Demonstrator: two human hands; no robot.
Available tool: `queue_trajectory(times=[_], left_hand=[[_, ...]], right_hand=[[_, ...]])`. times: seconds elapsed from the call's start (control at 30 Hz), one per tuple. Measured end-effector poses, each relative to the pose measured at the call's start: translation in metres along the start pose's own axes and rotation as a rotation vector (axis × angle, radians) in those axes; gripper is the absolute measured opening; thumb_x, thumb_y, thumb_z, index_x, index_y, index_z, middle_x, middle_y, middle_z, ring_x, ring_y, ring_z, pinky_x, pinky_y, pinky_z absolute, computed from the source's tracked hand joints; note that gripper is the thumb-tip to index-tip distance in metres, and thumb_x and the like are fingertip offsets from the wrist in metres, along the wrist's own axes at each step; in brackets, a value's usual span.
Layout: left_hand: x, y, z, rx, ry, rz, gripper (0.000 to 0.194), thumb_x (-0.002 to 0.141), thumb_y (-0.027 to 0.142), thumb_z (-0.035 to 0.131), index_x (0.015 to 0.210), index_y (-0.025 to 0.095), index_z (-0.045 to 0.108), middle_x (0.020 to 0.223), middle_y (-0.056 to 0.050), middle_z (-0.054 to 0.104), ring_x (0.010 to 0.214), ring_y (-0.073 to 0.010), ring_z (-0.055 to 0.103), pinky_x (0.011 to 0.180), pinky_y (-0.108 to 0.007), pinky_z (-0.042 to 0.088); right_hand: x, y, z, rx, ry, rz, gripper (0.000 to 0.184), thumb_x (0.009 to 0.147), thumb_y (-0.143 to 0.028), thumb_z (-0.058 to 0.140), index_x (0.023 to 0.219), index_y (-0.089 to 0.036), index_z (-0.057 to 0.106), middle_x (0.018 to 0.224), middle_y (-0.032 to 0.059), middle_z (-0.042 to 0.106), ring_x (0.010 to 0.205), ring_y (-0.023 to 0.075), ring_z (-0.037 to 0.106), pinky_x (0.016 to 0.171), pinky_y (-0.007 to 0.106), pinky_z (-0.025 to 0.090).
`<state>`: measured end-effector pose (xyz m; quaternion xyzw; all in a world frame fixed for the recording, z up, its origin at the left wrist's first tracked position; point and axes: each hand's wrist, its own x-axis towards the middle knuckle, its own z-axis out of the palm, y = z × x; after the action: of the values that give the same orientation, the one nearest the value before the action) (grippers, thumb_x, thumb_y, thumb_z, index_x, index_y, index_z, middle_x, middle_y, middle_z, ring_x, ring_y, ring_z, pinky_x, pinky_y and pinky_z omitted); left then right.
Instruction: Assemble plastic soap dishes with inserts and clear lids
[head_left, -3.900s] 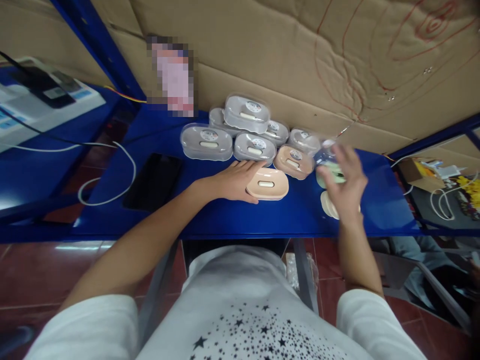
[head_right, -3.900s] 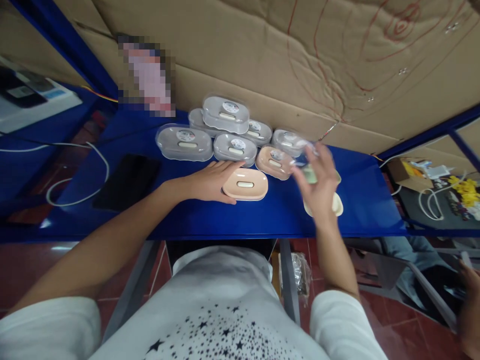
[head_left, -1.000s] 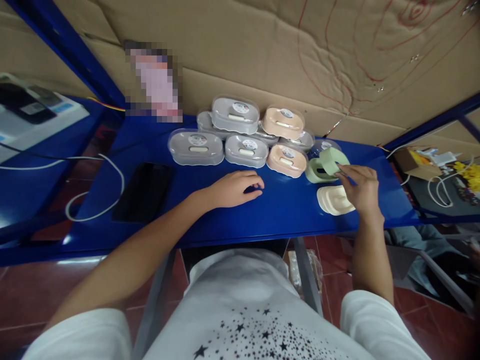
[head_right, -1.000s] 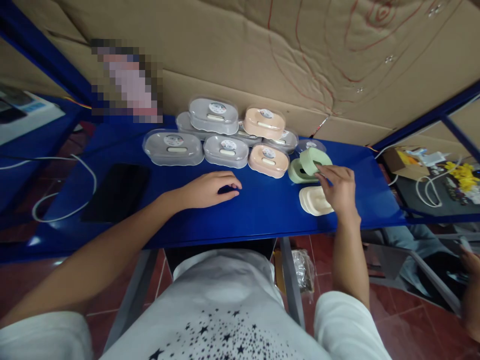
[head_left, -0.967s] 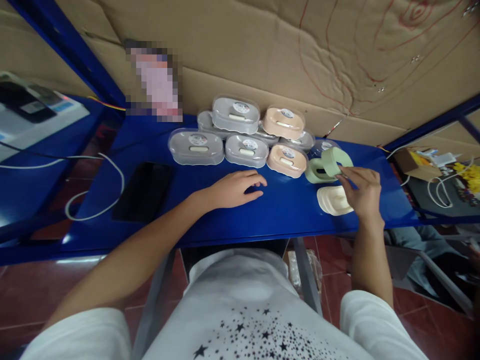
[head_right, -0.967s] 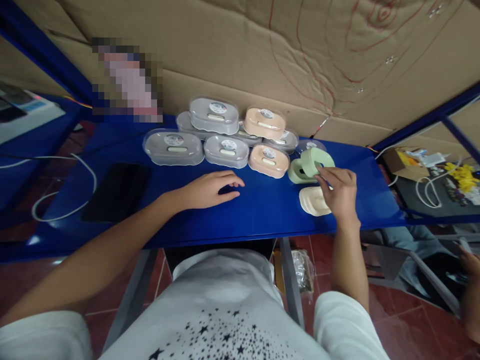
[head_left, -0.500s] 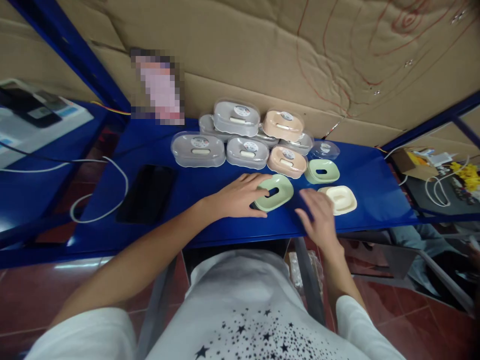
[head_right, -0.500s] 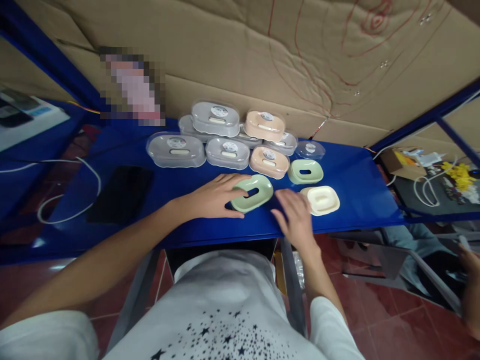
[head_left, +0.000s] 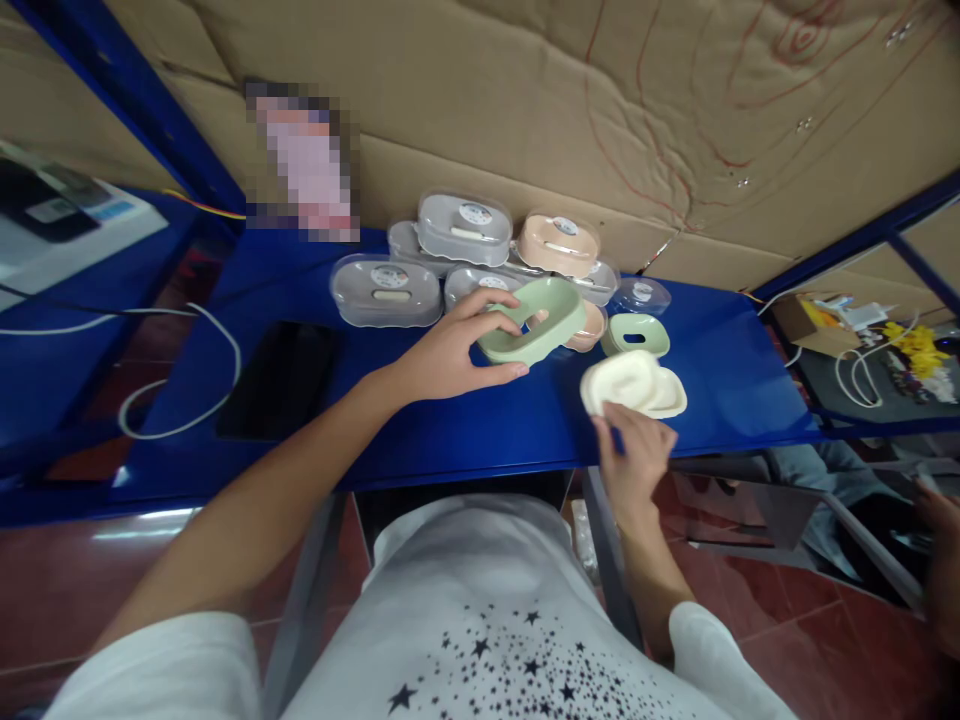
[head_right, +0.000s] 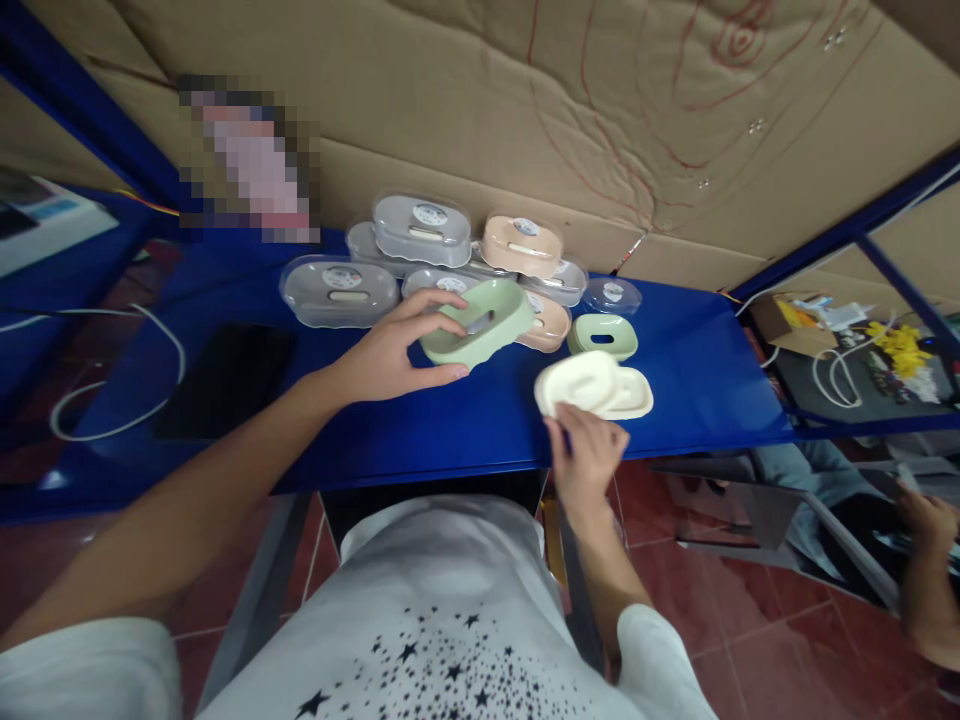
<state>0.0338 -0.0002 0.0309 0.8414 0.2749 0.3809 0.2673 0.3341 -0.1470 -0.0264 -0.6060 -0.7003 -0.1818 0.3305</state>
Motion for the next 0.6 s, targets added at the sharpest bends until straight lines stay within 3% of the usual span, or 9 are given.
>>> queue_trajectory(times=[0.1,0.2,0.3,0.4,0.5,0.6], left_hand=[[-0.002,-0.003,0.004,0.029,-0.046,0.001,0.034,0.094,0.046,0.078,0.116,0.022,0.071,0.149,-0.013,0.057,0.146,-0.0319,0.056,0.127,-0.05,0.042],[-0.006,-0.008,0.012,0.054,-0.113,0.0,0.035,0.095,0.048,0.076,0.118,0.022,0.071,0.152,-0.014,0.055,0.147,-0.0331,0.054,0.126,-0.05,0.043],[-0.01,-0.011,0.024,0.087,-0.144,0.027,0.036,0.097,0.049,0.074,0.12,0.021,0.071,0.154,-0.015,0.053,0.148,-0.0331,0.054,0.125,-0.05,0.045],[-0.014,-0.01,0.038,0.154,-0.164,0.083,0.038,0.098,0.049,0.074,0.123,0.02,0.072,0.156,-0.017,0.052,0.151,-0.0354,0.05,0.126,-0.053,0.044],[-0.016,-0.006,0.054,0.258,-0.199,0.096,0.039,0.099,0.047,0.073,0.127,0.019,0.073,0.16,-0.02,0.05,0.155,-0.0405,0.045,0.126,-0.06,0.043],[-0.018,-0.003,0.064,0.323,-0.225,0.075,0.042,0.1,0.044,0.074,0.134,0.019,0.071,0.159,-0.02,0.05,0.153,-0.0417,0.047,0.124,-0.061,0.045]], right_hand=[[0.007,-0.043,0.023,0.179,-0.167,-0.072,0.02,0.108,-0.032,0.067,0.125,-0.026,0.076,0.122,0.007,0.083,0.109,0.0249,0.078,0.097,0.045,0.049],[0.014,-0.055,0.03,0.37,-0.236,-0.094,0.026,0.11,-0.034,0.063,0.132,-0.027,0.075,0.13,0.0076,0.08,0.12,0.0256,0.076,0.099,0.044,0.055],[0.019,-0.036,0.023,0.506,-0.19,-0.108,0.029,0.111,-0.03,0.059,0.135,-0.033,0.074,0.132,0.0045,0.079,0.125,0.0248,0.074,0.106,0.045,0.057],[0.026,0.001,0.014,0.421,-0.17,-0.013,0.04,0.111,-0.031,0.055,0.15,-0.034,0.065,0.15,0.007,0.069,0.142,0.0274,0.064,0.12,0.052,0.051],[0.034,0.033,0.013,0.321,-0.359,0.023,0.057,0.112,-0.042,0.053,0.167,-0.033,0.045,0.176,0.0092,0.039,0.163,0.0316,0.04,0.131,0.059,0.039],[0.036,0.046,0.017,0.313,-0.487,-0.004,0.066,0.112,-0.045,0.052,0.174,-0.034,0.031,0.177,0.0093,0.037,0.164,0.031,0.037,0.134,0.06,0.035]])
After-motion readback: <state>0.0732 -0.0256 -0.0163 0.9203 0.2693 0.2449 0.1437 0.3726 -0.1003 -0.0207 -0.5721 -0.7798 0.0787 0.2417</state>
